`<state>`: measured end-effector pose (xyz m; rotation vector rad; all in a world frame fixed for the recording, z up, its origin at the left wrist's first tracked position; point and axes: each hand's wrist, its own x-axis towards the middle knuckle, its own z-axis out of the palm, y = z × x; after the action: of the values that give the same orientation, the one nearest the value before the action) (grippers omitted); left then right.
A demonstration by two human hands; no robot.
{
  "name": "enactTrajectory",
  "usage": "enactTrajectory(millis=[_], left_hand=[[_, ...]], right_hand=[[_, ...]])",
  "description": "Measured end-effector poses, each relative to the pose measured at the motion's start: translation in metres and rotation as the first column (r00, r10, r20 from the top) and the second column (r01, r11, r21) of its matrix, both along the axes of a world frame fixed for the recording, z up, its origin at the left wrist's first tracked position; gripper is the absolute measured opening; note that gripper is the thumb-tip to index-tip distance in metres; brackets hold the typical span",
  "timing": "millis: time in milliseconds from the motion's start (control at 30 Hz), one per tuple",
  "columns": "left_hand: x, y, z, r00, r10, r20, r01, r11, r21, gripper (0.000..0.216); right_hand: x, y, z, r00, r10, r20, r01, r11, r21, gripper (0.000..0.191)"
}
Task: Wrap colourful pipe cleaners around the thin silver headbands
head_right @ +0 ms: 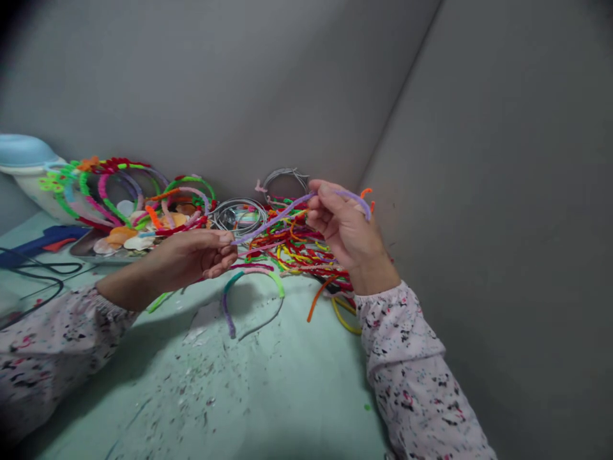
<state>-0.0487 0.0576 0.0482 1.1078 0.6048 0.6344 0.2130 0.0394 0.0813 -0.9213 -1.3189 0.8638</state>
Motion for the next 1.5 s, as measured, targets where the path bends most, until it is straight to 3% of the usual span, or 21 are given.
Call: enactTrajectory(millis=[200,467,633,833,1000,1100,1167,1300,1400,1467,1500], left_hand=[[0.0,0.0,0.0,0.999,0.029,-0.038,-0.029,1.0,0.0,0.015],[-0.001,0.003,-0.003,0.999,0.015,-0.03,-0.013,0.999,0.051,0.015],[0.001,0.002,-0.002,0.998,0.043,-0.043,-0.041,0.998,0.046,0.016],[0.003,0.001,-0.002,0.993,0.084,-0.088,-0.078,0.994,0.073,0.016],[0.005,0.001,-0.002,0.986,0.121,-0.116,-0.096,0.976,0.196,0.02],[0.005,0.0,-0.001,0.963,0.203,-0.175,-0.127,0.92,0.371,0.022],[0.005,-0.002,0.0,0.938,0.256,-0.232,-0.105,0.851,0.514,0.025],[0.006,-0.009,0.002,0.858,0.413,-0.307,-0.018,0.62,0.785,0.029],[0.009,-0.016,0.003,0.802,0.527,-0.282,0.017,0.451,0.892,0.026],[0.01,-0.018,0.002,0.795,0.54,-0.275,0.031,0.417,0.908,0.025],[0.011,-0.018,0.001,0.804,0.526,-0.279,0.03,0.432,0.901,0.025]], right_hand=[[0.015,0.007,0.003,0.987,-0.086,-0.136,0.088,0.996,0.006,0.02],[0.037,0.012,0.008,0.926,-0.119,-0.357,0.098,0.992,-0.077,0.005],[0.047,0.011,0.01,0.965,-0.096,-0.245,0.095,0.995,-0.018,0.01],[0.046,0.002,0.018,0.965,-0.187,-0.182,0.2,0.978,0.057,0.016],[0.047,-0.003,0.025,0.948,-0.274,-0.162,0.285,0.957,0.049,0.024],[0.048,-0.005,0.028,0.926,-0.376,-0.031,0.377,0.924,0.07,0.027],[0.049,-0.007,0.028,0.871,-0.481,0.1,0.471,0.876,0.103,0.03],[0.051,-0.009,0.029,0.756,-0.592,0.277,0.577,0.804,0.144,0.029],[0.054,-0.011,0.032,0.851,-0.507,0.136,0.503,0.862,0.066,0.024],[0.055,-0.013,0.035,0.94,-0.337,-0.052,0.335,0.941,-0.053,0.021],[0.056,-0.014,0.037,0.957,-0.251,-0.143,0.238,0.966,-0.104,0.021]])
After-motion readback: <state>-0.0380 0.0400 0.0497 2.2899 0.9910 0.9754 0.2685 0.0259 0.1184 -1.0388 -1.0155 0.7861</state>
